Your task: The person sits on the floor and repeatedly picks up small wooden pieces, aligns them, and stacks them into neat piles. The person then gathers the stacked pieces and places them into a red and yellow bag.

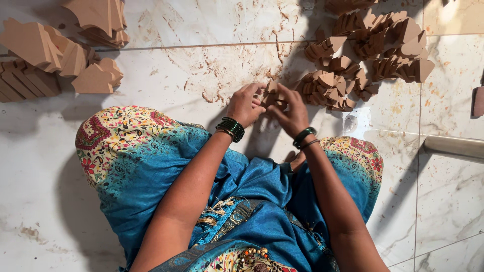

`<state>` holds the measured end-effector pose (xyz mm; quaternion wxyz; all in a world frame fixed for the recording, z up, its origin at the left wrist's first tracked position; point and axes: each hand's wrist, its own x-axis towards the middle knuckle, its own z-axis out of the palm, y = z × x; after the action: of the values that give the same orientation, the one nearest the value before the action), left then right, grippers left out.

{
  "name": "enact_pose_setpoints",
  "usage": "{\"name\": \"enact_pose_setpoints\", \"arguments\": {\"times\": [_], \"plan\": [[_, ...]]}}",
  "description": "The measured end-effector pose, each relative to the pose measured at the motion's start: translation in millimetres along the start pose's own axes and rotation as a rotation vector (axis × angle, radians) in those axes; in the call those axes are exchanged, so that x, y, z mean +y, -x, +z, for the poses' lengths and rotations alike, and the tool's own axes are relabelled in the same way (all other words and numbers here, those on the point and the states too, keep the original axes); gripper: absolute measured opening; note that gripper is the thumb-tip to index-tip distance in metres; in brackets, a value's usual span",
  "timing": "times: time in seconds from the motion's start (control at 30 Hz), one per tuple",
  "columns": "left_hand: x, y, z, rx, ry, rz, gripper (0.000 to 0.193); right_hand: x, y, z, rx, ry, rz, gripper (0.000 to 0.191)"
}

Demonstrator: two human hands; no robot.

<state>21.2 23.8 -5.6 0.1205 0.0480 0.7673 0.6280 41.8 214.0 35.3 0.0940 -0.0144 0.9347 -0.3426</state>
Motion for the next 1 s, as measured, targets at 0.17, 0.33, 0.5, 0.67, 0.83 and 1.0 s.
{"name": "enact_pose_setpoints", "arguments": {"times": [0.17, 0.33, 0.5, 0.67, 0.83, 1.0], "plan": [[-9, -2, 4, -0.085, 0.086, -0.055, 0.082, -3, -4, 15, -0.104, -0.322, 0.011, 0.086], [-11, -3, 5, -0.089, 0.102, -0.11, 0.082, 7, -7, 11, -0.22, -0.743, 0.22, 0.083], [-13, -4, 1, -0.088, 0.055, -0.165, 0.079, 12, -4, 10, -0.249, -0.802, 0.17, 0.067], [-16, -2, 2, -0.019, -0.1, -0.048, 0.049, 13, -1, 18, -0.288, -0.904, 0.223, 0.05], [-8, 1, 0, -0.019, -0.116, -0.079, 0.033, 7, -1, 18, -0.142, -0.968, 0.216, 0.068], [1, 0, -2, -0.082, 0.023, -0.19, 0.023, 1, 0, 7, -0.204, -1.077, 0.301, 0.076]]}}
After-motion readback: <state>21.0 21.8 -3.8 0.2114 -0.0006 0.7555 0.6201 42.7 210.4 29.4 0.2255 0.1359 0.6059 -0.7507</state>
